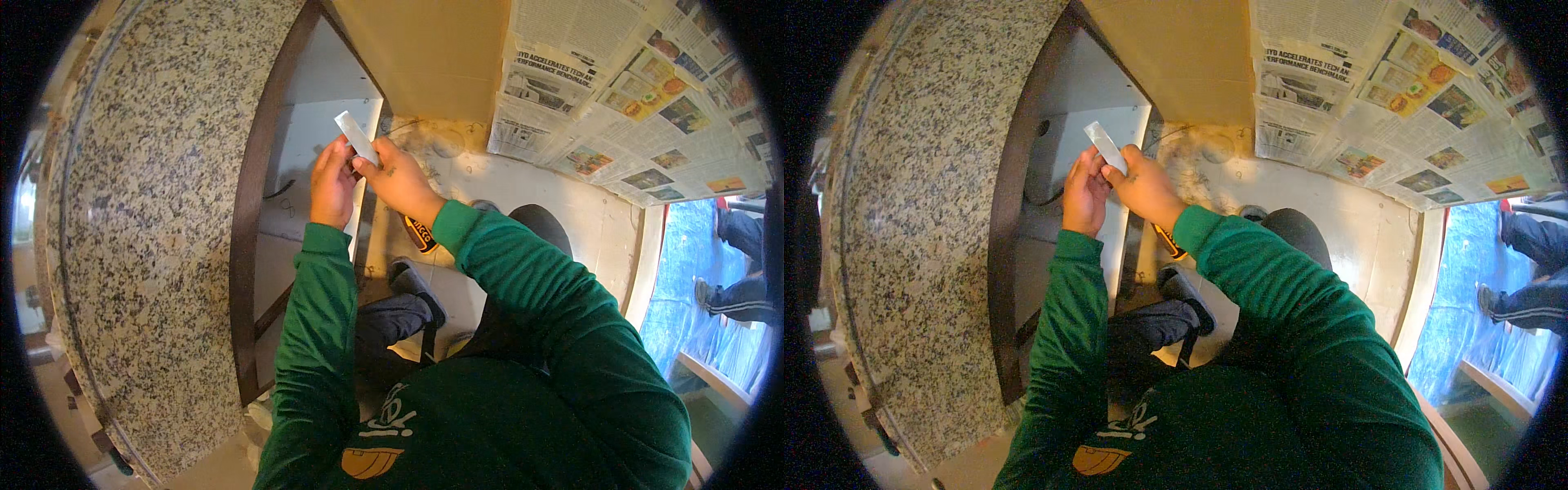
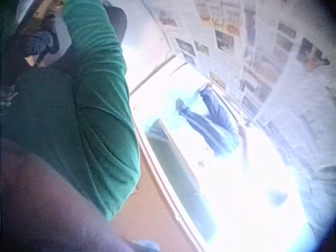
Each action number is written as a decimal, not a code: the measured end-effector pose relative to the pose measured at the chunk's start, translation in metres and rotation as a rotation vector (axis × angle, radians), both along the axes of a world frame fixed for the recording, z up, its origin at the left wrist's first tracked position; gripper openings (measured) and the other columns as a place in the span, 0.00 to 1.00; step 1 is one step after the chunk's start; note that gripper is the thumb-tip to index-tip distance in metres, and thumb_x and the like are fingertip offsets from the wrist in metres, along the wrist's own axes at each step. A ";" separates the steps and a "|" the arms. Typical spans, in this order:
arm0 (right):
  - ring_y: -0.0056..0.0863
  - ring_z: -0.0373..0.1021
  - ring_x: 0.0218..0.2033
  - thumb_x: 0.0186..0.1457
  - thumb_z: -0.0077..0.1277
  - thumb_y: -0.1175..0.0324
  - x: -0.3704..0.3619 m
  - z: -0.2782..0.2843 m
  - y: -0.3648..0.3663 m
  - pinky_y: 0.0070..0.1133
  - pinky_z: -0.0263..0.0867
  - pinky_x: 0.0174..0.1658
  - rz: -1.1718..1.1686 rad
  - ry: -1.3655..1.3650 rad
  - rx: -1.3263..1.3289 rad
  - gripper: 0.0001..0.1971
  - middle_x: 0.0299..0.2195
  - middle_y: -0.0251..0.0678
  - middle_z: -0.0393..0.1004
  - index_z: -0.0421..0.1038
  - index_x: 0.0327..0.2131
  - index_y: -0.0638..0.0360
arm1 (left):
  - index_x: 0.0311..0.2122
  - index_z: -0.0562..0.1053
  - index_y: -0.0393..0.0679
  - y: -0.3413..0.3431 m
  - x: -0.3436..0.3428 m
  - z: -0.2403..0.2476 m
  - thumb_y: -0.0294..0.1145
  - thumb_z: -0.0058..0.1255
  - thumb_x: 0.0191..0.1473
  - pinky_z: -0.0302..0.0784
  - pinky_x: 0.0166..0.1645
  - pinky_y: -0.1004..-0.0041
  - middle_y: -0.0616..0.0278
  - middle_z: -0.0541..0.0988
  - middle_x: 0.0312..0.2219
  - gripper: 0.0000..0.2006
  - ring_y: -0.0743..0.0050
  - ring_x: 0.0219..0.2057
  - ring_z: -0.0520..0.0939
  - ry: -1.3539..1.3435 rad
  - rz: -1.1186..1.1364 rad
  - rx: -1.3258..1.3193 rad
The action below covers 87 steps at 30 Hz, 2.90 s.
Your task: The person kneels under a bathroom vanity and uses a screwdriver and hammer to install a wooden trim piece along the cabinet edge. They repeatedly tap the trim into place and adjust it with the screwdriver.
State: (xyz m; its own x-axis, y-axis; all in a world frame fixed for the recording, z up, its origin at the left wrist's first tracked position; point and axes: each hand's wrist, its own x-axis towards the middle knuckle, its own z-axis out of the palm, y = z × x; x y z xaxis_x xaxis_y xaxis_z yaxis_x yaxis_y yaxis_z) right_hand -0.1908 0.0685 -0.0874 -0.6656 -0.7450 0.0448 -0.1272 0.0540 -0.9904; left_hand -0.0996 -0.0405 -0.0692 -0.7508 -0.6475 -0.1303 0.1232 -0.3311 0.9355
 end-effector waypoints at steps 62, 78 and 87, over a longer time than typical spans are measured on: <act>0.30 0.69 0.16 0.68 0.43 0.53 0.269 0.083 0.004 0.30 0.68 0.21 0.301 -0.882 -0.013 0.18 0.20 0.37 0.68 0.64 0.42 0.62 | 0.72 0.38 0.45 0.162 0.327 0.079 0.28 0.44 0.64 0.70 0.18 0.77 0.61 0.71 0.29 0.38 0.81 0.16 0.72 -0.418 0.208 -0.212; 0.30 0.63 0.12 0.67 0.38 0.45 0.264 0.076 -0.017 0.27 0.64 0.17 0.310 -1.108 0.016 0.22 0.15 0.35 0.64 0.62 0.37 0.58 | 0.72 0.38 0.52 0.156 0.316 0.075 0.30 0.41 0.65 0.70 0.19 0.77 0.61 0.71 0.28 0.37 0.80 0.16 0.71 -0.343 0.216 -0.149; 0.33 0.62 0.12 0.67 0.39 0.47 0.267 0.074 -0.016 0.29 0.62 0.17 0.301 -1.139 -0.061 0.22 0.12 0.35 0.61 0.62 0.32 0.58 | 0.72 0.39 0.48 0.149 0.317 0.075 0.29 0.41 0.64 0.69 0.19 0.78 0.65 0.69 0.23 0.36 0.82 0.15 0.69 -0.367 0.171 -0.222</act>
State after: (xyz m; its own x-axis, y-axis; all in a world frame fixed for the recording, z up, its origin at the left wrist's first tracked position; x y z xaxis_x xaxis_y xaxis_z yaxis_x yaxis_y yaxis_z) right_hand 0.0764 0.0524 -0.0137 -0.1420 -0.8960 -0.4206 0.8326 0.1217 -0.5404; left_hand 0.2172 0.1082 0.0059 -0.5610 -0.8002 -0.2121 -0.1944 -0.1217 0.9734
